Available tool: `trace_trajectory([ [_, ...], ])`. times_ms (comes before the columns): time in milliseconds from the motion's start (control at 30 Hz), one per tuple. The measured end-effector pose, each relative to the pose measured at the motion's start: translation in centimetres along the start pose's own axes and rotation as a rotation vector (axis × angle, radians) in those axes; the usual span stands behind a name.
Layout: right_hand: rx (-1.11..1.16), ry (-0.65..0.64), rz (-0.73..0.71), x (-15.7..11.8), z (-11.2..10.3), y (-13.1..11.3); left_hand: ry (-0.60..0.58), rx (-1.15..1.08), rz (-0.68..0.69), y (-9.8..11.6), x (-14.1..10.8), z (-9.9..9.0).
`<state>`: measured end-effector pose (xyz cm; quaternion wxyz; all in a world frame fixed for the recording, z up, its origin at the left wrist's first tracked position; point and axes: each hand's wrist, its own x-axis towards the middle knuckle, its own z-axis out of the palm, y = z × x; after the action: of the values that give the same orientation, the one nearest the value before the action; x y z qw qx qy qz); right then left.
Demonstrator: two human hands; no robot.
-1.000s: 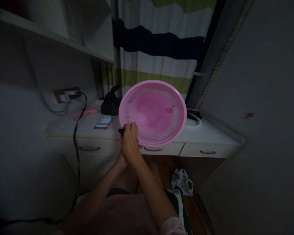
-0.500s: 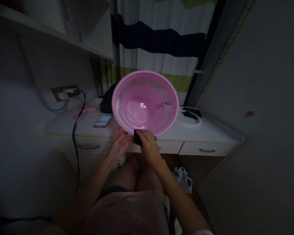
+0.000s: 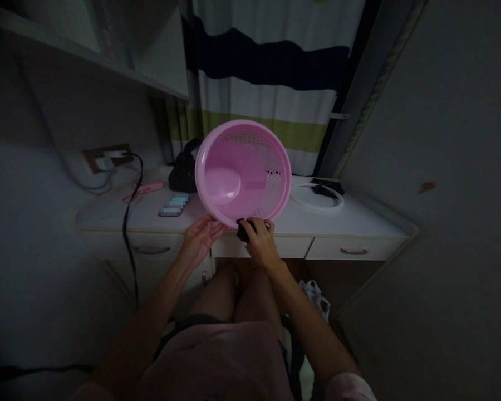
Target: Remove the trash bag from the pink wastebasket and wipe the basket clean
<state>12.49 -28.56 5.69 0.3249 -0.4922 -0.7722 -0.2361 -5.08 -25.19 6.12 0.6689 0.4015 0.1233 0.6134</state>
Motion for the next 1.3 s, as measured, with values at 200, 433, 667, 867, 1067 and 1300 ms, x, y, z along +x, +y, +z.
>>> trace_trajectory([
  [200,0.005,0.02,0.056,-0.9,1.5,-0.5,0.055,0.162,0.059,-0.5,0.6,0.1],
  [433,-0.013,-0.047,0.032,-0.2,1.3,-1.3,0.104,0.139,0.055,-0.8,-0.1,-0.5],
  [667,-0.037,-0.029,-0.063,0.5,2.3,-2.0,0.088,-0.023,0.007,-1.5,-0.7,-0.2],
  [867,-0.014,-0.07,-0.106,0.2,2.5,-1.6,0.224,0.059,0.0,-2.6,-0.1,-0.2],
  [1067,0.055,-0.142,-0.193,-0.5,2.5,-0.5,0.262,0.174,-0.045,-2.5,0.4,-0.4],
  [1300,0.163,-0.072,-0.163,0.1,1.8,-2.1,0.294,0.108,-0.056,-2.6,0.4,-0.2],
])
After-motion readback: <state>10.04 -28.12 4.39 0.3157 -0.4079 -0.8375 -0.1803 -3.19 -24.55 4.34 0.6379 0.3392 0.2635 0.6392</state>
